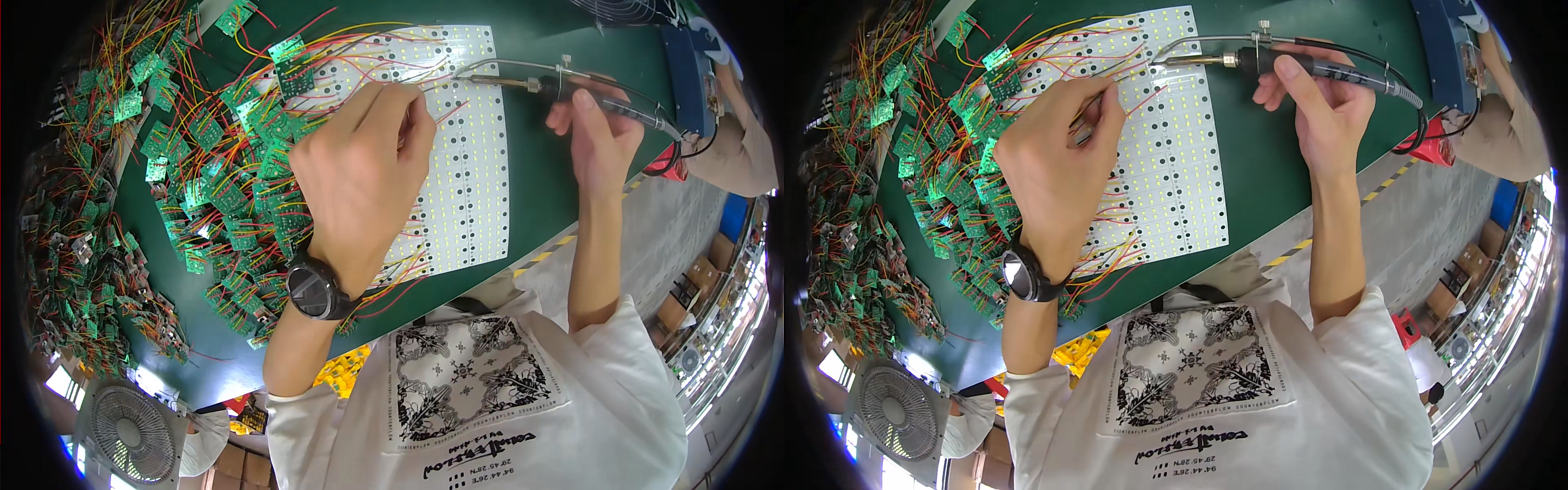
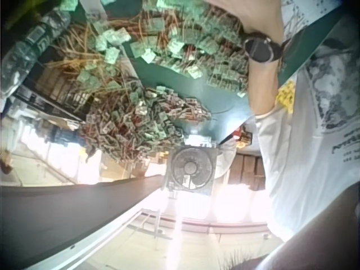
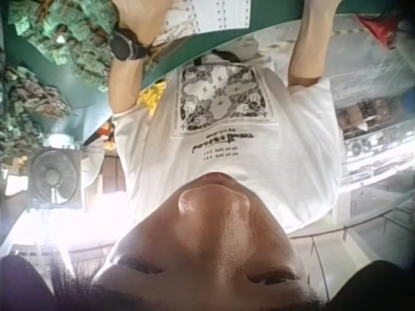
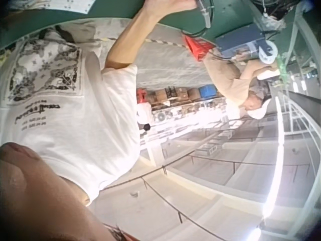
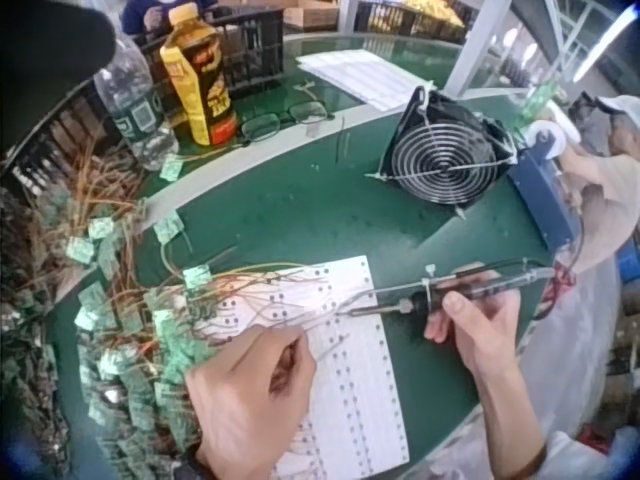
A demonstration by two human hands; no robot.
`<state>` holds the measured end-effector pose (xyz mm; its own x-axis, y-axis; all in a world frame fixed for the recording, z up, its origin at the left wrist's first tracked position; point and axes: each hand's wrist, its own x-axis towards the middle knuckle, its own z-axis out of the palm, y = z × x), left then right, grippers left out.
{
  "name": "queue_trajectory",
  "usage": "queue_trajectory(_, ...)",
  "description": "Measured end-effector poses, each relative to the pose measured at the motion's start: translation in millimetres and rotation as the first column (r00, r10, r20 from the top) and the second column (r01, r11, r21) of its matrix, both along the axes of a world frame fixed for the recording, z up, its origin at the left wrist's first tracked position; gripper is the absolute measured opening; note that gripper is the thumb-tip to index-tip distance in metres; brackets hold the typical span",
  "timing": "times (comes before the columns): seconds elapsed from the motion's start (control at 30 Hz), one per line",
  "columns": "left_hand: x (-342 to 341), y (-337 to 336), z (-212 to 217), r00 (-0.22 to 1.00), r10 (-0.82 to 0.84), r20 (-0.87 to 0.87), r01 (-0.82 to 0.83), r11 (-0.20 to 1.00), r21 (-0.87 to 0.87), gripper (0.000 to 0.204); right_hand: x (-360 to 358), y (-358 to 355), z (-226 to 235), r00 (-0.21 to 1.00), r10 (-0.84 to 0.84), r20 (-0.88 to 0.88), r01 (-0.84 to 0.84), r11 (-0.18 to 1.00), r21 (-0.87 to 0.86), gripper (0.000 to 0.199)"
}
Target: The person solders small circuit boards to an LED panel using a soldering iron, attaching the wires of each small circuit board to the contacts on the panel one at a time.
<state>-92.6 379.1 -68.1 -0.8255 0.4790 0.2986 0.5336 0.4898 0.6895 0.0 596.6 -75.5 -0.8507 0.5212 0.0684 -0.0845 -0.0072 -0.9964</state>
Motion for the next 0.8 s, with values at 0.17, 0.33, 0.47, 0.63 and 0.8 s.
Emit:
queue_trajectory(0.17,-0.5,0.9,-1.9,1.000,0.015,-0.015,-0.015,1.000,0.005,0.007,0.7,1.5,-1.4,1.000,0.011,-0.025,-0.011,1.000,0.011,0.024)
queue_trajectory(0.33,-0.5,0.5,-2.9,1.000,0.012,-0.018,-0.012,1.000,0.001,0.006,0.5,0.3,-0.4,1.000,0.012,-0.027,-0.012,1.000,0.021,0.024)
queue_trajectory(0.47,-0.6,0.2,-6.2,0.999,0.017,-0.050,-0.017,1.000,0.008,0.006,-0.8,-3.0,0.9,1.000,0.001,-0.028,0.000,1.000,0.023,0.024)
queue_trajectory(0.63,0.1,0.8,-4.7,0.998,0.030,-0.053,-0.030,1.000,-0.006,0.006,0.5,-0.5,-0.1,0.999,0.017,-0.027,-0.016,0.999,0.030,0.024)
queue_trajectory(0.8,0.4,0.5,-6.0,0.998,0.038,-0.050,-0.038,0.999,-0.006,0.006,0.5,-1.3,-1.7,0.999,0.017,-0.029,-0.016,0.999,0.031,0.024)
